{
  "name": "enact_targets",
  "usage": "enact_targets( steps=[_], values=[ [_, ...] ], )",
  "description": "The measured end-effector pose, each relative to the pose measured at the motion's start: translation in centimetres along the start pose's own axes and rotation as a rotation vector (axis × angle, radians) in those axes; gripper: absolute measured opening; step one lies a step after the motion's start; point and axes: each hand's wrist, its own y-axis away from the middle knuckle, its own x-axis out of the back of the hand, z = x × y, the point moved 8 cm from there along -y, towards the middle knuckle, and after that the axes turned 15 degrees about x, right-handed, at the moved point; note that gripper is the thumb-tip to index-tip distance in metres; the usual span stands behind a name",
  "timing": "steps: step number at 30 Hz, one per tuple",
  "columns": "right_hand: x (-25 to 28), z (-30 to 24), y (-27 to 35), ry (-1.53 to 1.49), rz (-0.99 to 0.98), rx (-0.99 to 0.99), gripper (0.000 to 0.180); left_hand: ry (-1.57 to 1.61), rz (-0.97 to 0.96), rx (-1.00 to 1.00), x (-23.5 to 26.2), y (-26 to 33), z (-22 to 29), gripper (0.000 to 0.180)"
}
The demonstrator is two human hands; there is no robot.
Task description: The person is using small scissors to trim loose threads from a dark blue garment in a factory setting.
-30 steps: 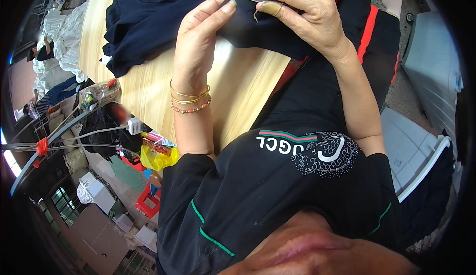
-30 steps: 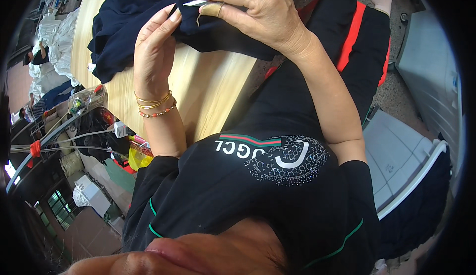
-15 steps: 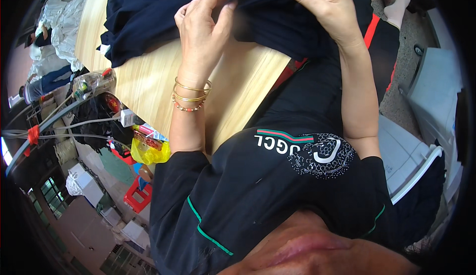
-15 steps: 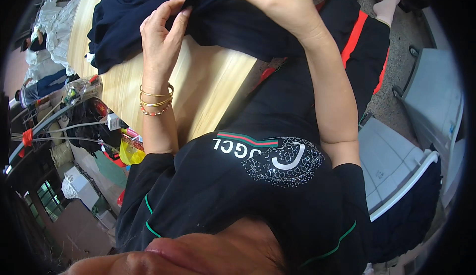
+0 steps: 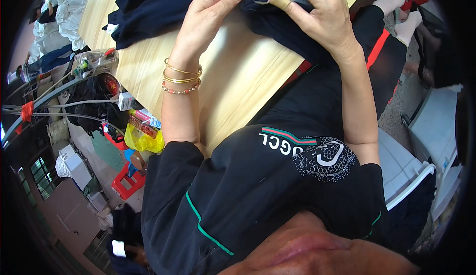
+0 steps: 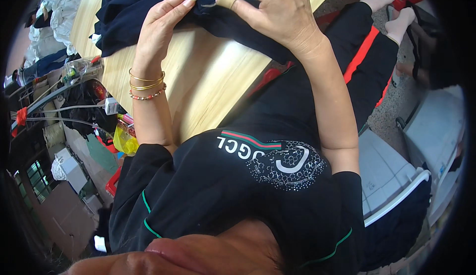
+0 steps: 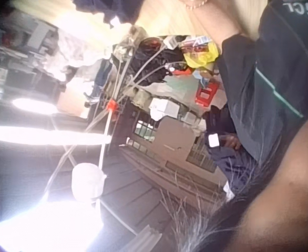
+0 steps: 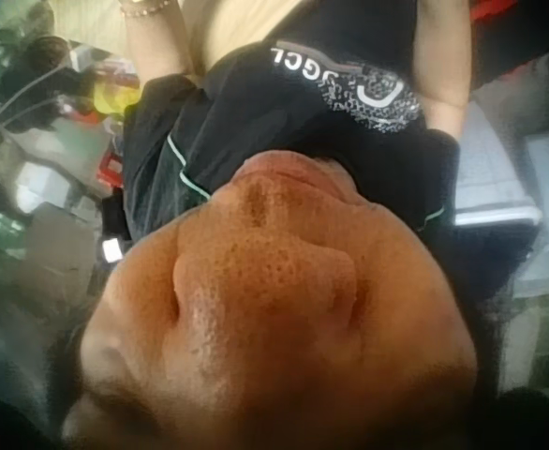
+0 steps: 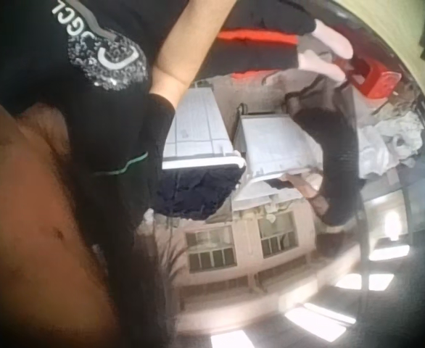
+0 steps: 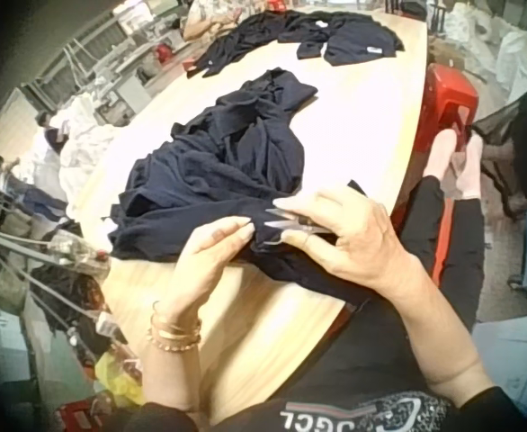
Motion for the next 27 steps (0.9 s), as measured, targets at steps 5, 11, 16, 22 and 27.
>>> enact_targets(
  steps=[5,11,16,22,27],
  values=[
    [-1.2,-0.5,0.1,0.015,0.004,0.059,0.029,0.021,-0.059,-0.004,0.2,-0.1,-0.2,0.025],
    [-0.5,-0.3,1.6,-0.101,0.537,0.483,0.028,0.014,-0.051,-0.027,-0.4,-0.6,0.5,0.027],
    [-2.0,0.4,0.7,0.263,0.052,0.212,0.015,0.065,0.029,-0.05,0.4,-1.5,0.8,0.025],
    [2.6,4.3,4.4,0.126,0.193,-0.086,0.028,-1.108,0.585,-0.162,0.1,0.3,0.4,0.097],
    [7.0,6.2,12.2,0.034,0.292,-0.27,0.04,-1.154,0.726,-0.074,2.1,-4.6,-2.9,0.107]
  ],
)
